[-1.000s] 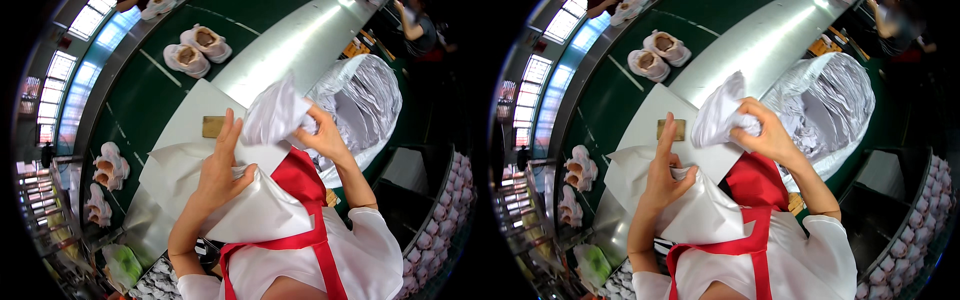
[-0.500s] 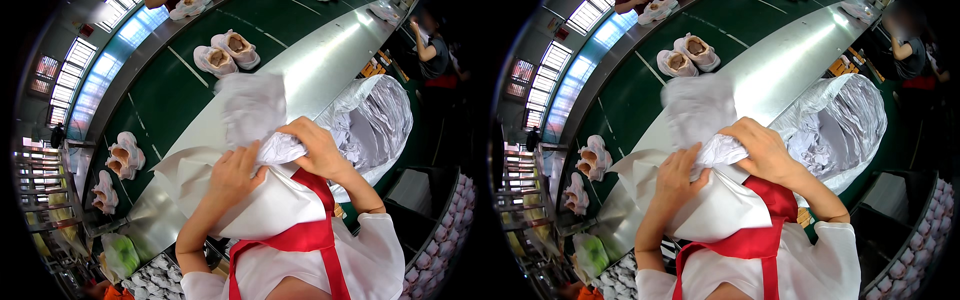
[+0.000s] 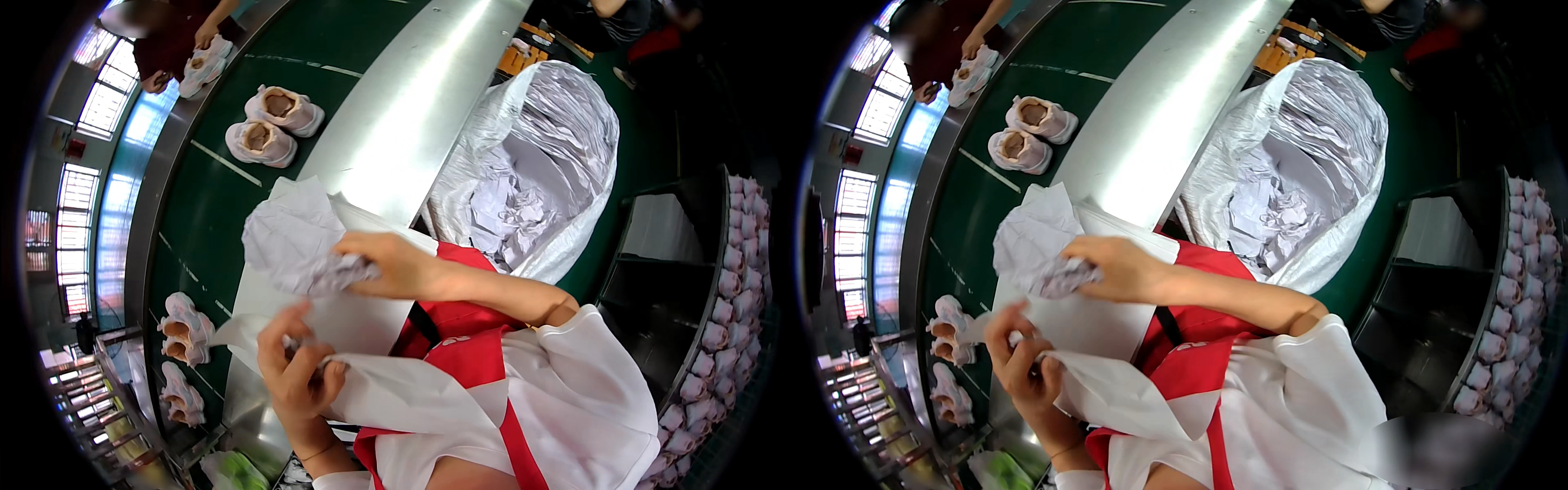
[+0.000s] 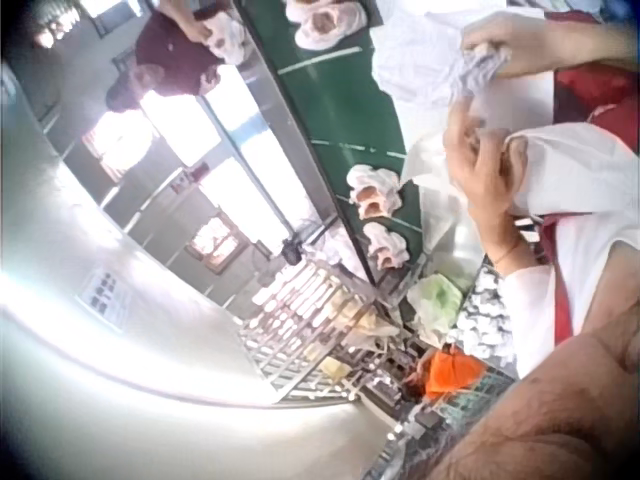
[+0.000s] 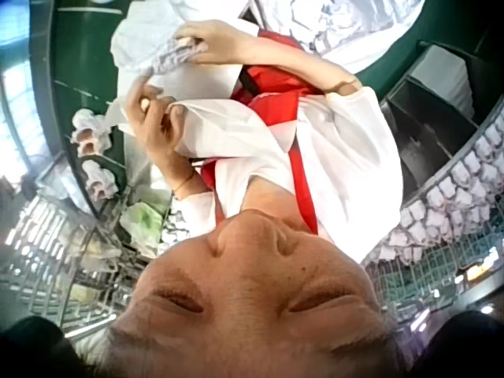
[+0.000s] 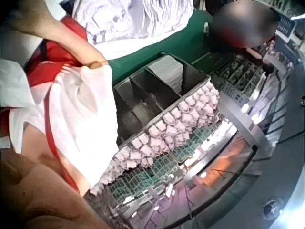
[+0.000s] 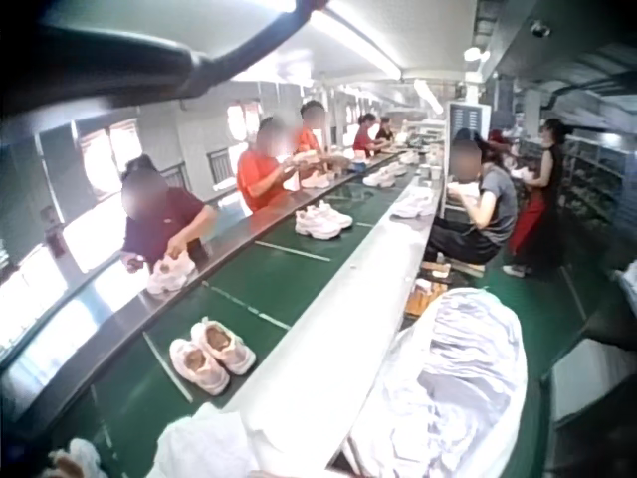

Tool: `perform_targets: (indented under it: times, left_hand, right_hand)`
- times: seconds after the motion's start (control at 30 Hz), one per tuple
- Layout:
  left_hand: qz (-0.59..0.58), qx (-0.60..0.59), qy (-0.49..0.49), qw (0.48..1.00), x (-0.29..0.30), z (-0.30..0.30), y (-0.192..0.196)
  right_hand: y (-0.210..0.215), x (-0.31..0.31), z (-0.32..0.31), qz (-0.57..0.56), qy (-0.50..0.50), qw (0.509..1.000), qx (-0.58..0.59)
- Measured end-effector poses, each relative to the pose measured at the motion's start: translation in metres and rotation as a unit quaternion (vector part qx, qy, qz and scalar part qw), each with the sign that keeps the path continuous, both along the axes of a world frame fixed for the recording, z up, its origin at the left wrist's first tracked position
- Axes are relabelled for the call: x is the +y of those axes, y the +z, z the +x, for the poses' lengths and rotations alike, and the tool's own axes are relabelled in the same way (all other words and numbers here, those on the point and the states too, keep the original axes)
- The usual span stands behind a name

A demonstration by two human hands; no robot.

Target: The person takes white tissue paper from a large bag, crumples it, and stuffs it into the toe box of white shoes moving along a conveyor belt. The person repeats this process for multiple pairs of shoes.

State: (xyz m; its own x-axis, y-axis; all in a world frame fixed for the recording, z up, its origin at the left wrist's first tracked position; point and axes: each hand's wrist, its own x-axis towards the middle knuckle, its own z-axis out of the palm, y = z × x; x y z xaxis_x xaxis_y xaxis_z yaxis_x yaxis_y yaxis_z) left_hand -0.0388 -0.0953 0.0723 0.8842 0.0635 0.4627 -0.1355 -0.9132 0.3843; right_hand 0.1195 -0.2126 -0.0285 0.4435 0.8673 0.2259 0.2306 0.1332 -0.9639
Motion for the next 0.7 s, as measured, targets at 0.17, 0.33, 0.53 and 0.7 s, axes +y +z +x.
perform_targets:
  times: [0.17, 0.33, 0.53, 0.7]
  left_hand:
    - [0.058, 0.008, -0.052, 0.997, 0.025, 0.024, -0.028]
    - [0.024, 0.056, 0.023, 0.998, 0.014, 0.018, -0.032]
    - [0.023, -0.017, 0.105, 0.994, 0.021, 0.01, -0.027]
    - [0.046, -0.01, 0.128, 0.991, 0.027, 0.004, -0.03]
  right_hand:
    - [0.027, -0.007, -0.008, -0.007, 0.115, 0.986, 0.12]
    - [0.014, -0.037, 0.007, 0.001, 0.074, 0.994, 0.086]
    - [-0.144, -0.089, 0.076, 0.039, -0.349, 0.9, 0.259]
    - [-0.364, -0.179, 0.161, -0.28, -0.608, 0.723, 0.171]
